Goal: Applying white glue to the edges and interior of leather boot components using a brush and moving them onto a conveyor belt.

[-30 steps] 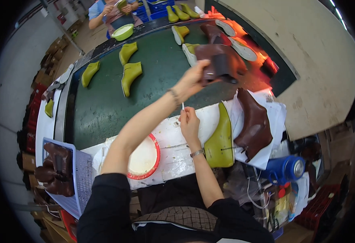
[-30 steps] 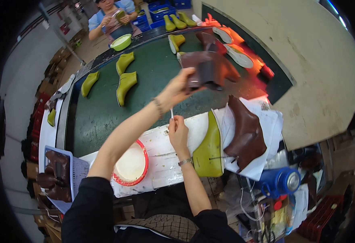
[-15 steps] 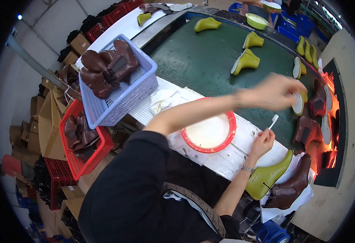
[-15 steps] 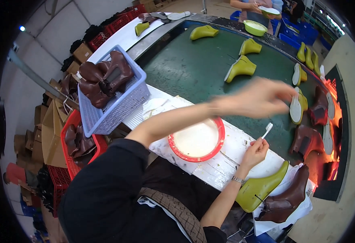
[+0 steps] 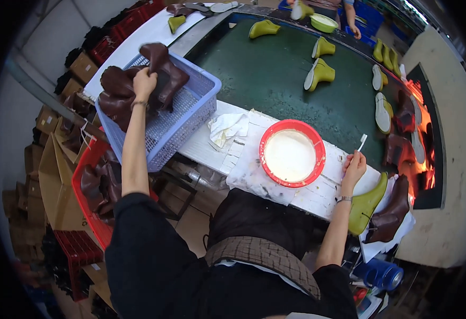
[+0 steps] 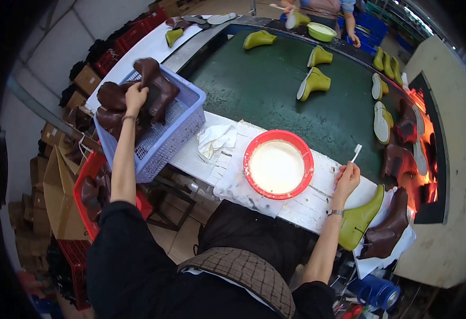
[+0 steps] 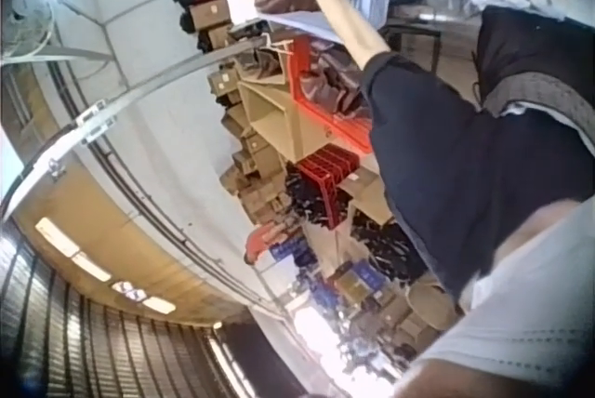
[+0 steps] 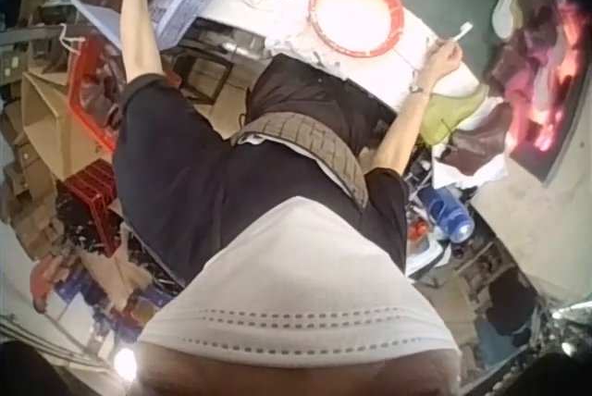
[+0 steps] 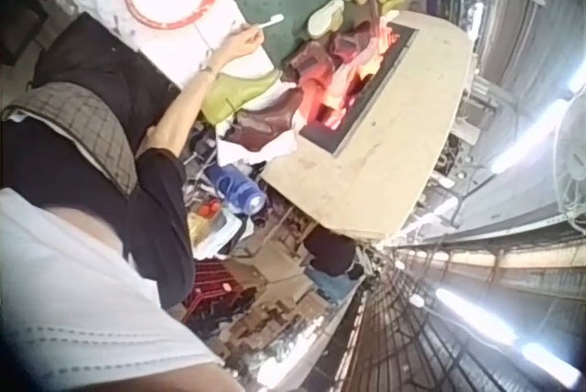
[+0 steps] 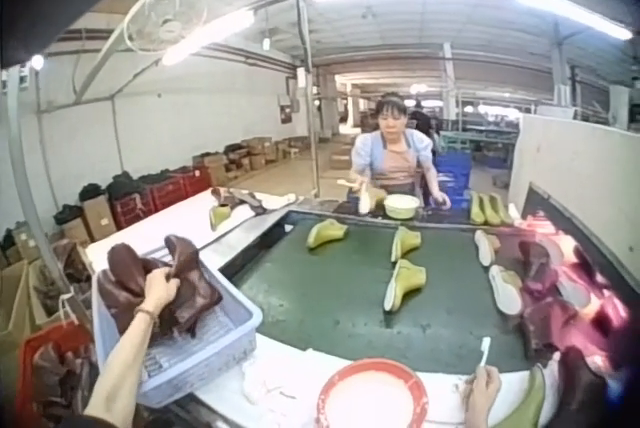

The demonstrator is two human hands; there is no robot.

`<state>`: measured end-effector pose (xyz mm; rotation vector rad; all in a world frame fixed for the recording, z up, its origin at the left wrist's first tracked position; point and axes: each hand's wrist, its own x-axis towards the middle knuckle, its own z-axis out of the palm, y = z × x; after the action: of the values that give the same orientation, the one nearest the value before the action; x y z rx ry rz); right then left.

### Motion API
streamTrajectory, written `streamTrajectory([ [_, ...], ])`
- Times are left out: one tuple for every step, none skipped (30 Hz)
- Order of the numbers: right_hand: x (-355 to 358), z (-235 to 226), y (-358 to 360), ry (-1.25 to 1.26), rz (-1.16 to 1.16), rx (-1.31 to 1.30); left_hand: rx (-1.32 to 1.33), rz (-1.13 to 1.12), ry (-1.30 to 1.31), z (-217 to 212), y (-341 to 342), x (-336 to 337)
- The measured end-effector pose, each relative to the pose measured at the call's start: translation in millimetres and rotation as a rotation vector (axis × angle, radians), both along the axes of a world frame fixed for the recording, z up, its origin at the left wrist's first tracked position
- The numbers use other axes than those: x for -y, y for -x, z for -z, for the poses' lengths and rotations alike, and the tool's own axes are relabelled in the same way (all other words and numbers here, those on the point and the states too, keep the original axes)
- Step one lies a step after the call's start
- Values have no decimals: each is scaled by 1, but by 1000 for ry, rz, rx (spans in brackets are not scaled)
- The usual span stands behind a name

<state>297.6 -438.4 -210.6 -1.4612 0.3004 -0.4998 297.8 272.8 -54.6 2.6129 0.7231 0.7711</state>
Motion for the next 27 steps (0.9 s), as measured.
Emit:
streamTrajectory([
  [0, -10, 3, -112, -7, -9, 88, 36, 8, -19, 10, 18],
  [-7, -24, 8, -73, -35, 16, 269, 178, 113, -37, 32, 29],
  [-18, -45, 11, -78, -37, 26, 446, 320, 215, -55, 58, 42],
  [-31, -70, 16, 10, -142, 31, 416, 373, 277, -79, 86, 66],
  [-38, -93, 24, 99, -220, 28, 373, 451, 345, -92, 99, 99],
  [-53, -115, 29, 149, -304, 45, 398, 515, 612, -85, 109, 120],
  [-69, -136, 32, 204, -374, 57, 406, 585, 889, -74, 112, 139],
  [-94, -159, 35, 202, -437, 130, 380, 814, 743, -57, 121, 152],
  [-122, -180, 39, 196, -512, 203, 355, 1026, 585, -34, 135, 160],
  [-145, -201, 45, 195, -639, 244, 185, 934, 831, -13, 147, 172],
  [-160, -219, 49, 196, -761, 282, 4, 827, 1069, 2, 156, 188],
  [-169, -229, 52, 196, -890, 214, -80, 889, 1236, 3, 165, 210],
  [-171, -233, 54, 191, -1022, 141, -169, 940, 1407, 0, 173, 230],
  [-166, -235, 54, 184, -1004, 120, -219, 979, 1497, -5, 178, 247],
  [-161, -234, 54, 271, -1065, 16, -273, 1013, 1587, -6, 183, 257],
  [-156, -230, 58, 354, -1127, -91, -587, 915, 1488, 6, 185, 238],
  [-156, -220, 62, 343, -1124, -109, -607, 906, 1498, 3, 190, 245],
  [-156, -205, 65, 376, -1101, -21, -614, 948, 1658, -8, 189, 263],
  [-156, -196, 70, 410, -1079, 66, -614, 979, 1823, -22, 189, 283],
  [-161, -190, 79, 450, -1058, 49, -607, 1003, 1992, -32, 189, 301],
  [-169, -184, 87, 418, -1083, 56, -578, 1014, 2160, -36, 191, 309],
  [-167, -185, 92, 479, -1082, -38, -602, 1011, 1825, -23, 190, 310],
  [-163, -186, 95, 538, -1080, -129, -689, 935, 1550, -15, 191, 308],
  [-151, -174, 91, 643, -931, -89, -677, 862, 1467, -17, 191, 309],
  [-133, -157, 86, 744, -781, -47, -662, 789, 1383, -21, 191, 308],
  [-111, -145, 83, 875, -569, 98, -703, 736, 1340, -16, 185, 299],
  [-100, -153, 90, 987, -453, 74, -744, 679, 1298, -15, 182, 291],
])
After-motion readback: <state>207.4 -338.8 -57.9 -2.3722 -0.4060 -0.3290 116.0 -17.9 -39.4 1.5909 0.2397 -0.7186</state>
